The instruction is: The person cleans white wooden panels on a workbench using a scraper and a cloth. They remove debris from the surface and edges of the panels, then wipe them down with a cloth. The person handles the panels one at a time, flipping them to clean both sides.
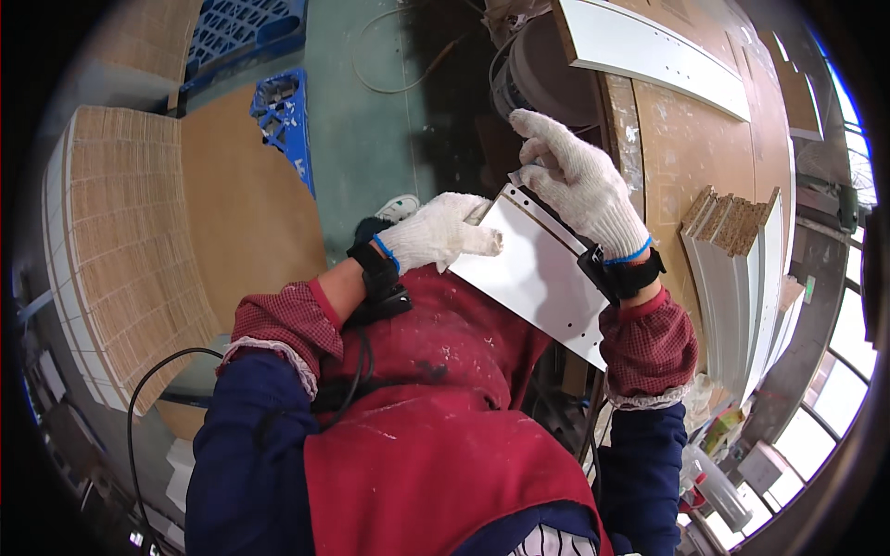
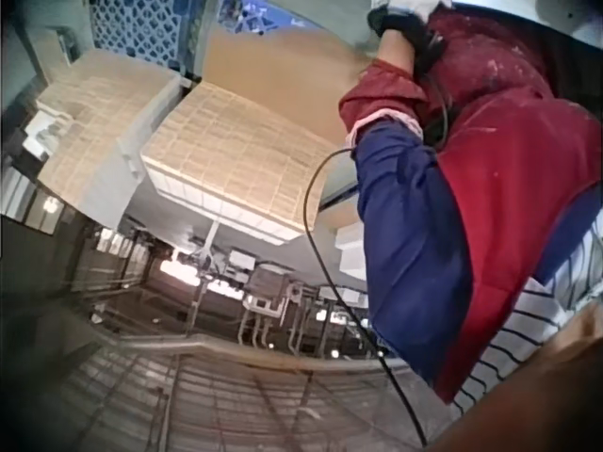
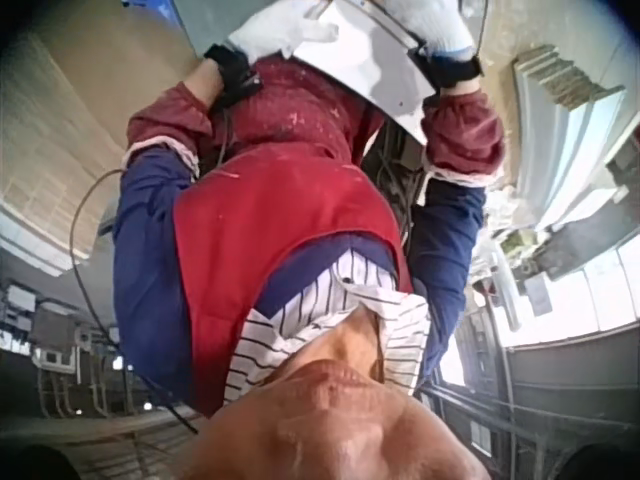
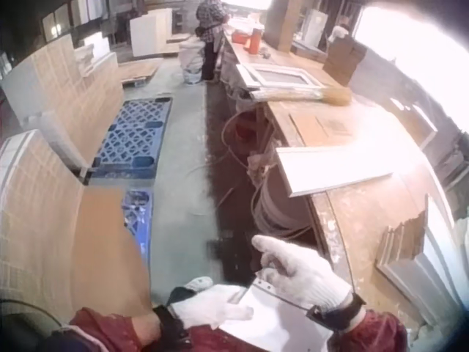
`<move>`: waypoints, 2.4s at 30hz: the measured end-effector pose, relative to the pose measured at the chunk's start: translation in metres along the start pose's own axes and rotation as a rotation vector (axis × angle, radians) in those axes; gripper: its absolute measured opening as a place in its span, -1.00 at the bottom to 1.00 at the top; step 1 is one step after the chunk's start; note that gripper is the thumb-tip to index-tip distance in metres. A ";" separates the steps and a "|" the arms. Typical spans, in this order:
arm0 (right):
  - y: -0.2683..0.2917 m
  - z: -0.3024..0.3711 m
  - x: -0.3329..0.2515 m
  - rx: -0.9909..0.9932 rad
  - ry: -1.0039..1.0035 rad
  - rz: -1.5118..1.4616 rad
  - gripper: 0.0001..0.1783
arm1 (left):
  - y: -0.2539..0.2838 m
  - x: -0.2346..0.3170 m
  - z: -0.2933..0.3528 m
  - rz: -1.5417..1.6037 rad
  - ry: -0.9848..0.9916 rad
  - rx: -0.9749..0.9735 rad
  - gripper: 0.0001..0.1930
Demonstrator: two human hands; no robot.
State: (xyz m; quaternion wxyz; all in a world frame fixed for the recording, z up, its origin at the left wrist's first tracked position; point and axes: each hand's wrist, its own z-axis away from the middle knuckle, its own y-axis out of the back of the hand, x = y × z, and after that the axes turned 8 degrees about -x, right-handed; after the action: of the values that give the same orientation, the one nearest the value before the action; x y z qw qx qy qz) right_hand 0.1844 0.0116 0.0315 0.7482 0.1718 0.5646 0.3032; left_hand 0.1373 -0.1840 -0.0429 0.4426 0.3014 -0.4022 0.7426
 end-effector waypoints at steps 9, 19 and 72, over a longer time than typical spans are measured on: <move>-0.004 -0.015 -0.005 -0.037 0.011 0.074 -0.53 | 0.001 0.000 0.001 -0.072 -0.010 0.040 -0.67; -0.009 -0.008 0.015 0.059 0.128 0.401 -0.57 | 0.003 -0.008 -0.004 0.012 -0.027 -0.021 -0.69; -0.179 0.258 0.075 1.210 -0.086 -1.646 -0.56 | -0.003 -0.011 -0.028 -0.136 0.000 0.190 -0.68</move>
State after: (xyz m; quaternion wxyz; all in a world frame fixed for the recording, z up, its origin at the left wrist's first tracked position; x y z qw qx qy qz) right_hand 0.4896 -0.0534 -0.0534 0.5320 0.0903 0.5385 -0.6471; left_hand 0.1426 -0.1635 -0.0647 0.4616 0.3686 -0.3086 0.7456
